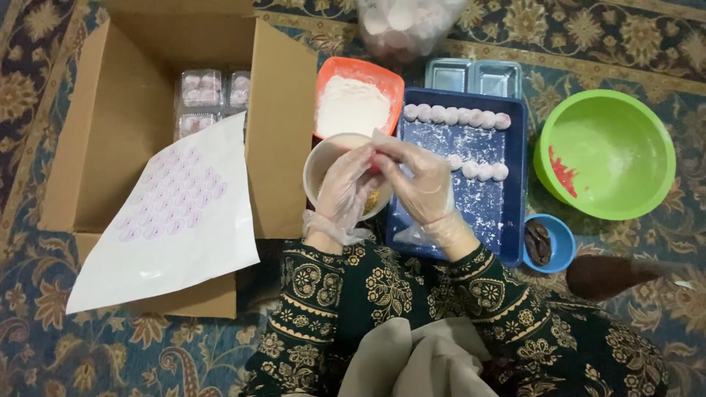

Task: Preparing small stuffed dough balls by filling them, rolling them into spheres, and coating them in granular toppings.

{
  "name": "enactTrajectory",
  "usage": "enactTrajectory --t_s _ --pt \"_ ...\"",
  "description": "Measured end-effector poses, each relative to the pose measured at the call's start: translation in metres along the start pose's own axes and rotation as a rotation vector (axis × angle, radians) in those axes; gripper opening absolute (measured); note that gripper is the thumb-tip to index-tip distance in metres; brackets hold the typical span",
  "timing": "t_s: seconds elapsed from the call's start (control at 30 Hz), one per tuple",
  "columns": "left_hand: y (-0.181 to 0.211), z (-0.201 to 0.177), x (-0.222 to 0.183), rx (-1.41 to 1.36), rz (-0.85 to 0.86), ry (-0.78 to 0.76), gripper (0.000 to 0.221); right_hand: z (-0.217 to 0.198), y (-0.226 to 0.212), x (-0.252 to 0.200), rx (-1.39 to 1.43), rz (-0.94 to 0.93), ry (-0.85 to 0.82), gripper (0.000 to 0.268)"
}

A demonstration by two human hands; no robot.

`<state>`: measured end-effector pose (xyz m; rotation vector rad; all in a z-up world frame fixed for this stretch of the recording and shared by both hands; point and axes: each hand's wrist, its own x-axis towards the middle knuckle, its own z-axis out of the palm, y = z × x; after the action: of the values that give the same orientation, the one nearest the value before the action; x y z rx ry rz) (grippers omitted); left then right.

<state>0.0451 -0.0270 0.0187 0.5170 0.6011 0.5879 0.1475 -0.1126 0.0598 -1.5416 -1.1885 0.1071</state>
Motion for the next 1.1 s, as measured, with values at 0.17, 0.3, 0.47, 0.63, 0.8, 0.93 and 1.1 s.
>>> enactTrajectory --t_s 0.17,0.3,0.47,0.63,0.8,0.93,1.1 --pt "-0.015 0.032 0.019 -0.007 0.019 -0.07 0.023 -0.017 0.021 0.013 -0.136 -0.049 0.101 0.017" --pt "-0.006 0.053 0.028 0.084 0.11 -0.125 0.04 -0.025 0.022 0.019 0.203 0.184 0.135 0.033" --pt "-0.023 0.03 0.066 0.395 0.488 -0.322 0.076 -0.015 0.032 0.018 0.599 0.665 0.035 0.056" --pt "-0.013 0.046 0.054 0.82 0.454 -0.347 0.079 0.002 0.085 0.015 0.759 0.834 -0.003 0.034" --pt "-0.023 -0.049 0.197 1.248 0.321 0.369 0.039 0.003 0.064 0.061 0.603 0.879 0.067 0.055" --pt "0.039 -0.016 0.079 -0.181 0.321 -0.067 0.045 0.033 0.144 0.077 0.504 0.895 -0.023 0.064" --pt "0.044 -0.033 0.086 -0.648 0.357 -0.018 0.049 0.081 0.221 0.079 0.57 1.074 -0.082 0.063"
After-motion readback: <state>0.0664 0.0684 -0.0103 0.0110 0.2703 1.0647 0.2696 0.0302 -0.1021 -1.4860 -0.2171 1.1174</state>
